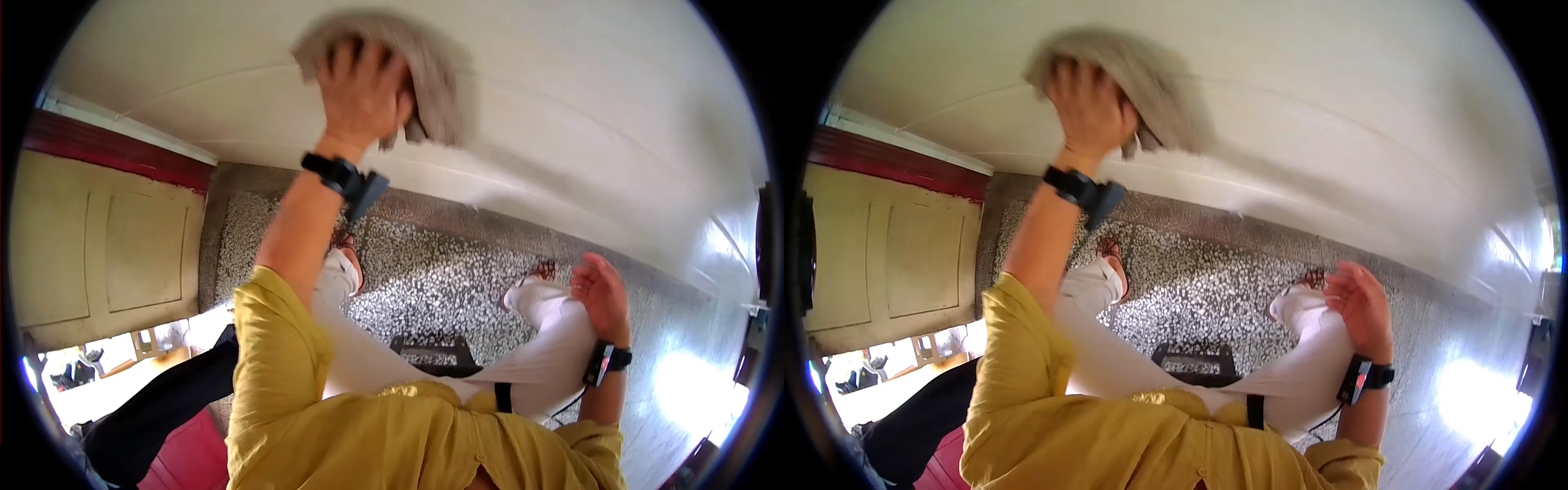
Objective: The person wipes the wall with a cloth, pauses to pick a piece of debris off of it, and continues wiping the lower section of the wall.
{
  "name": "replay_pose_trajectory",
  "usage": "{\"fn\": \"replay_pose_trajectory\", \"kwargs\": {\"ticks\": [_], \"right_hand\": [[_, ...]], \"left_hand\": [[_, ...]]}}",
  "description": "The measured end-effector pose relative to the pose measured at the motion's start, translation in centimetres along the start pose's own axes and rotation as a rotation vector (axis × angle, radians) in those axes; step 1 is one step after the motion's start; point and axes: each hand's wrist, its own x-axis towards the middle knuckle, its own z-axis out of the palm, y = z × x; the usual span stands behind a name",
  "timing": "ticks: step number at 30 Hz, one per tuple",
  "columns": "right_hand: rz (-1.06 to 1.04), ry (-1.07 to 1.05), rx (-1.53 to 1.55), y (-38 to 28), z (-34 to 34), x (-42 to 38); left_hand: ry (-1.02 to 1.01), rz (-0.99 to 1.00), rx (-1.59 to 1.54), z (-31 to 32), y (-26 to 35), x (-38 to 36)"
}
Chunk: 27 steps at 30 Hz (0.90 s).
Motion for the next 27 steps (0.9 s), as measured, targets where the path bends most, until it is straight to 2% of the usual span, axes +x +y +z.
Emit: {"fn": "replay_pose_trajectory", "kwargs": {"ticks": [4, 6, 10, 12, 14, 17, 20, 21, 27], "right_hand": [[0.018, -0.018, 0.006, 0.4, -0.5, 0.4], [0.025, 0.035, -0.016, 0.0, -0.4, 0.2], [0.019, 0.068, -0.007, -0.1, -0.5, -0.3], [0.018, 0.082, 0.011, 0.0, -0.8, -0.4], [0.015, 0.087, 0.021, 0.0, -1.2, -0.5], [0.004, 0.059, 0.035, 0.2, -2.1, -0.5], [-0.034, 0.004, 0.064, 0.4, -2.9, -0.7], [-0.046, -0.010, 0.068, 0.4, -2.9, -0.6], [-0.030, 0.049, 0.068, 0.5, -3.3, -0.4]], "left_hand": [[0.427, 0.095, -0.156, -0.1, -1.9, 9.7], [0.489, 0.126, -0.235, -1.1, 0.1, 12.5], [0.466, 0.193, -0.372, -1.3, 5.6, 14.5], [0.399, 0.220, -0.442, -0.2, 8.4, 13.8], [0.098, 0.256, -0.449, 0.2, 10.3, 11.2], [0.178, 0.374, -0.340, 2.3, 13.0, 8.2], [0.035, 0.339, -0.376, 3.8, 14.6, 4.8], [0.044, 0.330, -0.352, 3.9, 14.8, 4.2], [-0.528, 0.358, -0.472, 4.5, 14.7, -1.8]]}}
